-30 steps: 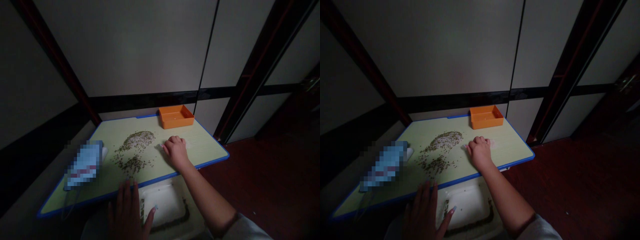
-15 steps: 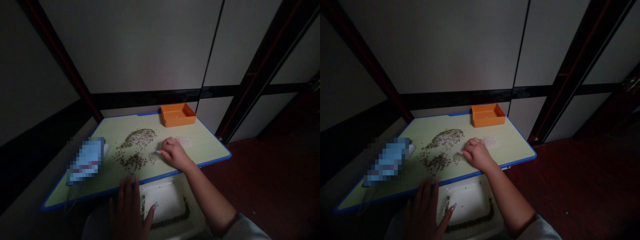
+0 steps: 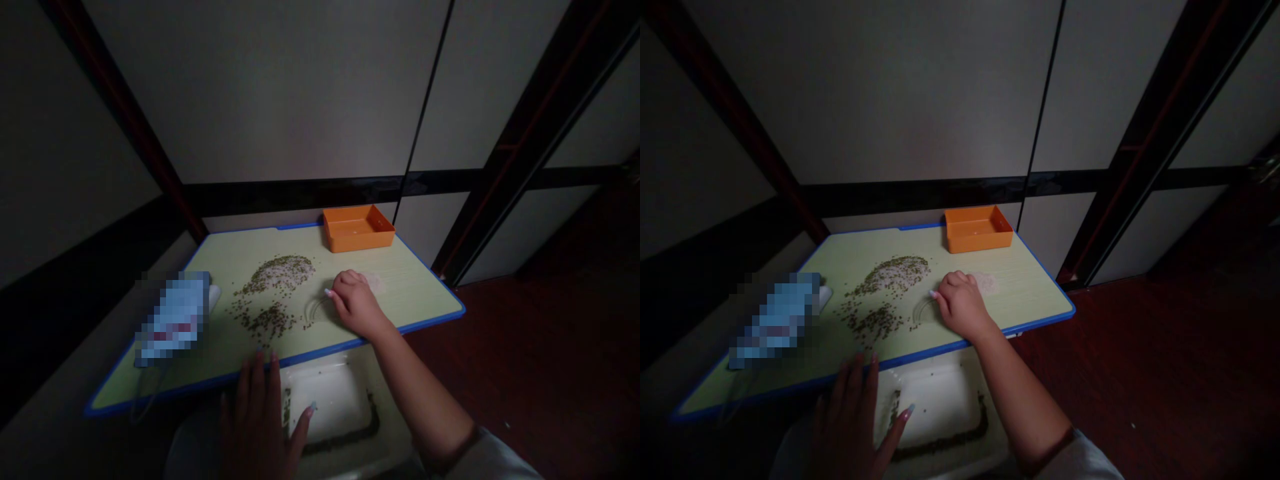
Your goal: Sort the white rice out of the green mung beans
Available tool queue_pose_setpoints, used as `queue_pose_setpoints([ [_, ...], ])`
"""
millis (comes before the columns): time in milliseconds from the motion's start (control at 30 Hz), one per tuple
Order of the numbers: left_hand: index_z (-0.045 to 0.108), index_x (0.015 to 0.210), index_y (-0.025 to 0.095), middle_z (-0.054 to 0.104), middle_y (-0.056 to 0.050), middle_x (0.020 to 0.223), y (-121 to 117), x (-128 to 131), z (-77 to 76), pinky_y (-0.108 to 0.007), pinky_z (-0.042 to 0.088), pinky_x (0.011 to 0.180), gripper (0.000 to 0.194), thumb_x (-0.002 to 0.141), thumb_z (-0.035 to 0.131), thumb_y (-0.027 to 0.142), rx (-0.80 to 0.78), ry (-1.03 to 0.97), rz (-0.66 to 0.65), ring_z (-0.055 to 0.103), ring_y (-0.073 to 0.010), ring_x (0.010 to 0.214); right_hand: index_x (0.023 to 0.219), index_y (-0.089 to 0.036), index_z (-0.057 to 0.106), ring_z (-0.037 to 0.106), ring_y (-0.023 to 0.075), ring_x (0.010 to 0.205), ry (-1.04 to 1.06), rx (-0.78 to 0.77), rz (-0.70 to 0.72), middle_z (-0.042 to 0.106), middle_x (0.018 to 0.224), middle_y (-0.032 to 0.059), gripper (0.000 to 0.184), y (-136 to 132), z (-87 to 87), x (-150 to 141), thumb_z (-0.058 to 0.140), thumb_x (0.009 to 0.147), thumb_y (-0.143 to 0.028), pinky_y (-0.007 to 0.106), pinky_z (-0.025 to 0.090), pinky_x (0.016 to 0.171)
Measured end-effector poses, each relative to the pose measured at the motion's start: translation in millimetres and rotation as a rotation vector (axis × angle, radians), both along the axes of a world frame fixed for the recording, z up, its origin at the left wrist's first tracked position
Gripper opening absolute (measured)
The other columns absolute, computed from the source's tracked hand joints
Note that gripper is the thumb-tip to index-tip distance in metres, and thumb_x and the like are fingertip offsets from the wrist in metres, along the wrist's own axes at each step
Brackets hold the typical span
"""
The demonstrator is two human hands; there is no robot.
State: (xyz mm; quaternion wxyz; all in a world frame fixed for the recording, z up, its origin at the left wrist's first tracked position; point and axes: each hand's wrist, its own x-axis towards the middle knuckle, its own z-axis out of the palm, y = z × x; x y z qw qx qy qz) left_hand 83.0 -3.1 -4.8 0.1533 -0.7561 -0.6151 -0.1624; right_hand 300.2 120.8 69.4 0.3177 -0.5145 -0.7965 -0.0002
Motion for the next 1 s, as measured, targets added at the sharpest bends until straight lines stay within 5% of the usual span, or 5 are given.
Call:
queue_pose_setpoints([
  [433,0.011,0.150,0.016,0.030,-0.019,0.155,0.4,1.6,0.6,-0.062,0.035,0.104,0.077,0.085,0.038,0.049,-0.003,-0.043,0.003,0.026,-0.0347,0.143,0.081,-0.016,0.067,0.053,0.0207,0.092,-0.168,-0.142,-0.264,0.063,0.093,0.0089,0.029,0.1,2.5,-2.6,0.045,0.094,-0.029,0.034,0.033,0.078],
  [1000,0.010,0.150,0.014,0.031,-0.020,0.154,-1.4,3.6,6.4,-0.063,0.037,0.103,0.078,0.085,0.040,0.047,0.015,-0.021,-0.009,0.027,-0.0361,0.142,0.086,-0.016,0.068,0.053,0.0230,0.093,-0.160,-0.162,-0.250,0.063,0.094,0.0115,0.029,3.2,-0.2,-3.8,0.046,0.096,-0.032,0.035,0.035,0.077],
])
